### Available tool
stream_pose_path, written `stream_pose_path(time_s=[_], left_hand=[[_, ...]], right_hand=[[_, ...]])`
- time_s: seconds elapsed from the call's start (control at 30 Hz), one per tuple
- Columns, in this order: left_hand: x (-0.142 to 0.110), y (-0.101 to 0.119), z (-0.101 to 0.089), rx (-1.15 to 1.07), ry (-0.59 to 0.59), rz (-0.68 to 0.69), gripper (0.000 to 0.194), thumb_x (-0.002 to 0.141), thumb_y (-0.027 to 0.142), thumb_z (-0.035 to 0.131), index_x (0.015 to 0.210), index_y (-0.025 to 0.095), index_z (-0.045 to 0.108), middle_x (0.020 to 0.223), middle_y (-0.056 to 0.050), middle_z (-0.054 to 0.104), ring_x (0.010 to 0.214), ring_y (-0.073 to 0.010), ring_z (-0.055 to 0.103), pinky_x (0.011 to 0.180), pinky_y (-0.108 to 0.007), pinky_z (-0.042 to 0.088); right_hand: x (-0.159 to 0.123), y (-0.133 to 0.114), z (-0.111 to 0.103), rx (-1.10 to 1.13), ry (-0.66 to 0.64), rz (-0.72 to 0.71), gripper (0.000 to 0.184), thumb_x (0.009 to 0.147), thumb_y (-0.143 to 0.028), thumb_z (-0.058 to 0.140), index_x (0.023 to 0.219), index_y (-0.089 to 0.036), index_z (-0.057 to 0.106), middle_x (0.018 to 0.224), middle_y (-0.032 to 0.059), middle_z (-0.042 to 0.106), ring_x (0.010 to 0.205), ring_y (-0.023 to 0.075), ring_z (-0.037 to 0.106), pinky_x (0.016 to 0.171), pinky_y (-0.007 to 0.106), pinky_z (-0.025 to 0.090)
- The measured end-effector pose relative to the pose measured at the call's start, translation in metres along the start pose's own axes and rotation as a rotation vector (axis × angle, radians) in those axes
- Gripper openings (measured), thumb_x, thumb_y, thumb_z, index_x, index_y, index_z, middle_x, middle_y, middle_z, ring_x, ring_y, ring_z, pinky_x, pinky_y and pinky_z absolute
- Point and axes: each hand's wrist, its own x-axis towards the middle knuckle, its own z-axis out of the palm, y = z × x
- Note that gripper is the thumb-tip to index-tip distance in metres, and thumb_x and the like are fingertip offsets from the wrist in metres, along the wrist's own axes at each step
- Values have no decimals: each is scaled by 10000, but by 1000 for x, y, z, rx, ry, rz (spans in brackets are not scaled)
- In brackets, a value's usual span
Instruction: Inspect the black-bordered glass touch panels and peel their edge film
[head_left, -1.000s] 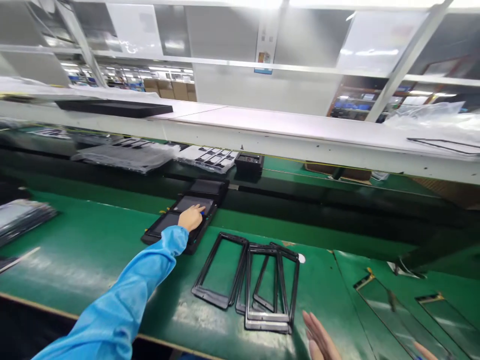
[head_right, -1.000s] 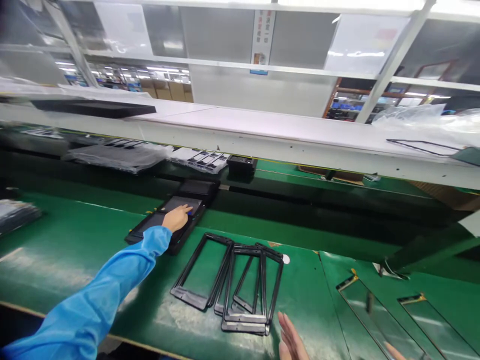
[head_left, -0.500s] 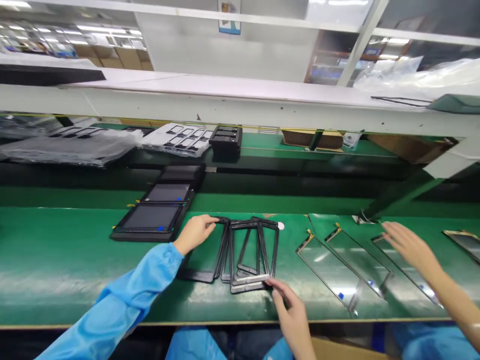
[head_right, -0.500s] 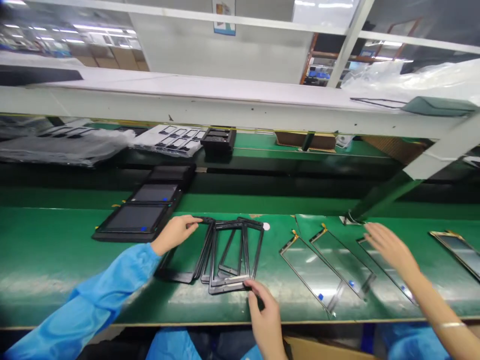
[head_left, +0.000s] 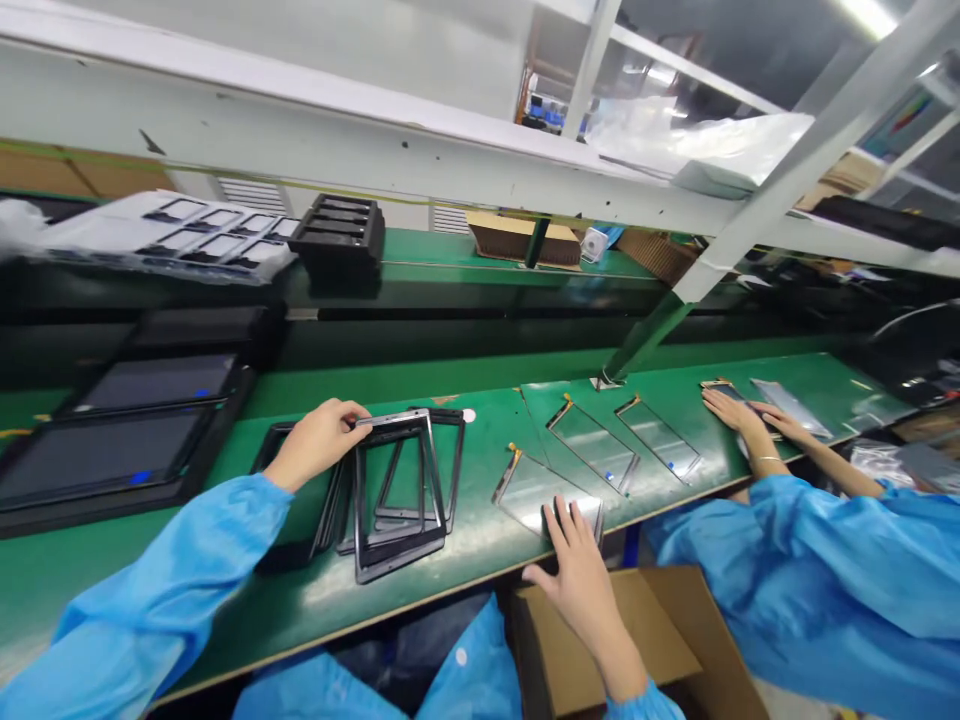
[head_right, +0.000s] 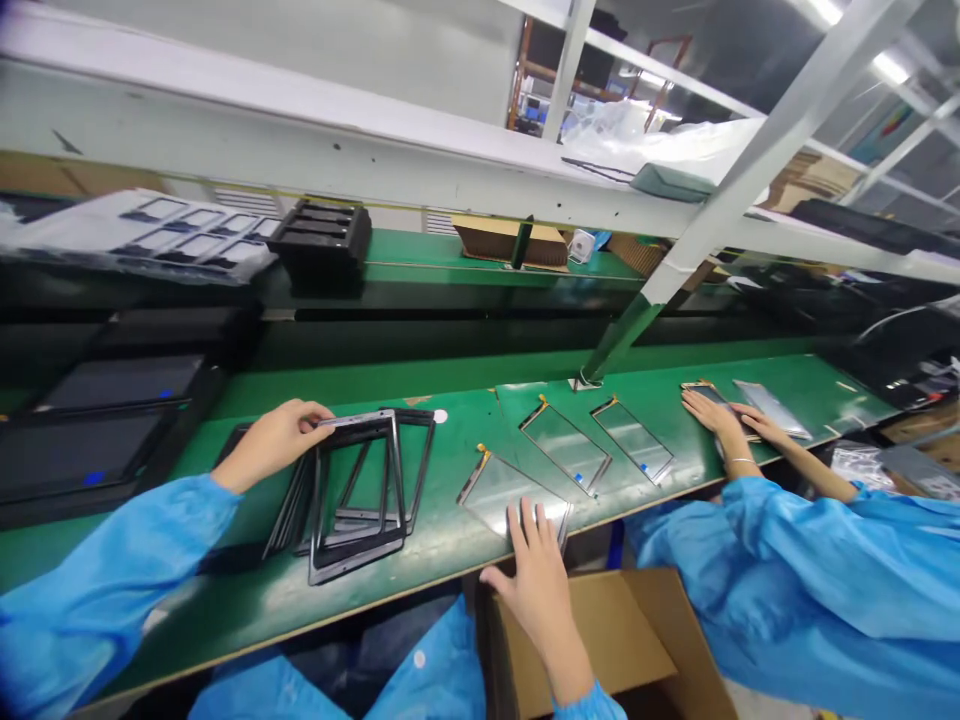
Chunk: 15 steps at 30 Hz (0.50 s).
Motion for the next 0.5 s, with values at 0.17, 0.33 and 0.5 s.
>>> stream_pose_path(time_s=[0.17, 0.33, 0.5], left_hand=[[-37, 20, -12, -337, -75, -35, 551, 888, 556, 699, 1306, 198, 707, 922, -71, 806, 855, -253, 798, 718, -330, 663], [-79, 46, -11, -768, -73, -125, 614, 714, 466, 970, 1271, 264, 812, 990, -59, 818, 791, -189, 767, 662, -240, 652], [-106, 75, 13, -952, -59, -103, 560, 735, 407, 982, 1261, 280, 836, 948, -52, 796, 762, -172, 760, 628, -213, 640]], right_hand=[[-33, 7, -14, -76, 156, -171, 591, 986, -57, 528, 1511, -296, 655, 1482, 51, 710, 1385, 344, 666, 1137, 553, 570], [-18, -11, -63, 266, 418, -7, 313, 1005, -175, 648, 1246, -283, 817, 1162, 66, 845, 990, 251, 831, 906, 353, 675], [7, -66, -78, 1005, 462, 437, 577, 859, -317, 872, 1400, -232, 691, 834, -6, 735, 596, 178, 718, 540, 283, 614]])
